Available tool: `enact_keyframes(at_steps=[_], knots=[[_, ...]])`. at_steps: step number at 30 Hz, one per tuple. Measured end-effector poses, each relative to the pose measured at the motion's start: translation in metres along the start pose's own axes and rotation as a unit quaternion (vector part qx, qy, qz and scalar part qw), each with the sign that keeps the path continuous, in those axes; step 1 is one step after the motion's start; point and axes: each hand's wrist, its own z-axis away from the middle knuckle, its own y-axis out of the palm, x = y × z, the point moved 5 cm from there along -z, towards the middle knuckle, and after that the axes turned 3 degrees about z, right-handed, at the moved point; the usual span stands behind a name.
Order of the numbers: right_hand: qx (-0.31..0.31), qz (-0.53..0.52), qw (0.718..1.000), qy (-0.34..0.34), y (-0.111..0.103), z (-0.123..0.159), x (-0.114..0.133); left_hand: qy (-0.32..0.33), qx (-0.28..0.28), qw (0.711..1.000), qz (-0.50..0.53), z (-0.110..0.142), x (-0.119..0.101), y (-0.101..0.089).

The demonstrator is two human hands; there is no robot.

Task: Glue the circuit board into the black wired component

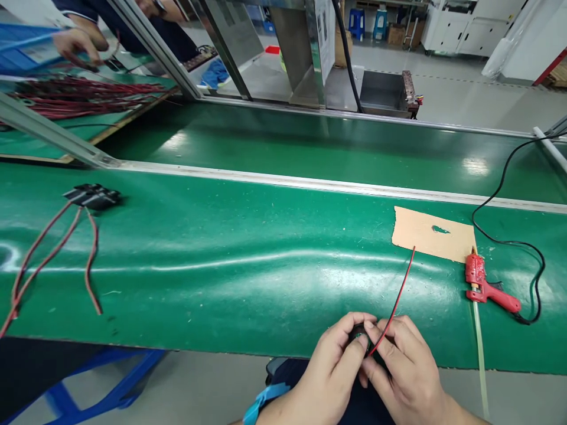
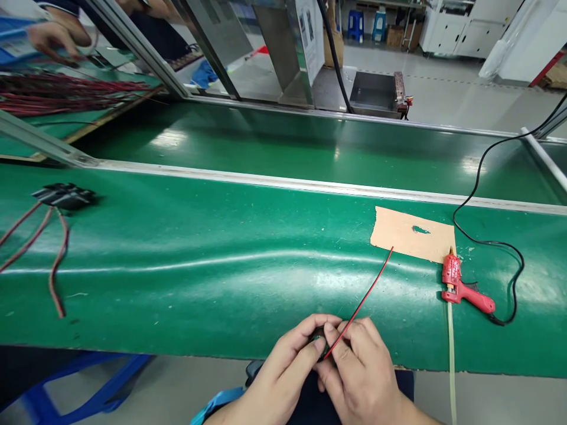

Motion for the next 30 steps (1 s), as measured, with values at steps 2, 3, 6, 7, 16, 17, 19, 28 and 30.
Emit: enact_keyframes(at_steps=[2,3,6,7,16,17,19,28,30], knots=[[0.002,-0.003,1.0,0.001,0.0003,0.0012,-0.0005,0.003,-0.002,1.0,-0.013,0.0001,-0.0001,0.0],[0.003,-0.004,1.0,0.003,0.0004,0.002,-0.0008,0.005,-0.004,1.0,-0.022,0.0002,-0.0006,-0.0002],[0.006,-0.005,1.0,0.006,0.0006,0.0039,-0.0008,0.009,-0.007,0.999,-0.049,0.0004,-0.0032,-0.0009],[0.005,-0.004,1.0,0.006,0.0004,0.0041,-0.0004,0.009,-0.006,0.999,-0.053,0.0004,-0.0041,-0.001],[0.0,-0.006,1.0,-0.013,0.0,0.0051,0.003,0.007,-0.002,1.0,-0.018,-0.0012,-0.0043,0.0033],[0.0,-0.006,1.0,-0.012,-0.0002,0.0052,0.0029,0.006,-0.003,1.0,-0.015,-0.0008,-0.0039,0.0038],[0.0,-0.003,1.0,-0.009,-0.0012,0.0049,0.003,0.007,0.0,1.0,-0.018,0.0005,-0.0037,0.0036],[-0.008,0.004,1.0,0.017,-0.0029,0.0034,0.0021,0.006,0.027,0.997,-0.076,0.0068,-0.0031,-0.0028],[-0.006,-0.006,1.0,0.021,-0.0028,0.004,0.0012,0.002,0.029,0.998,-0.06,0.0059,-0.0017,-0.002]])
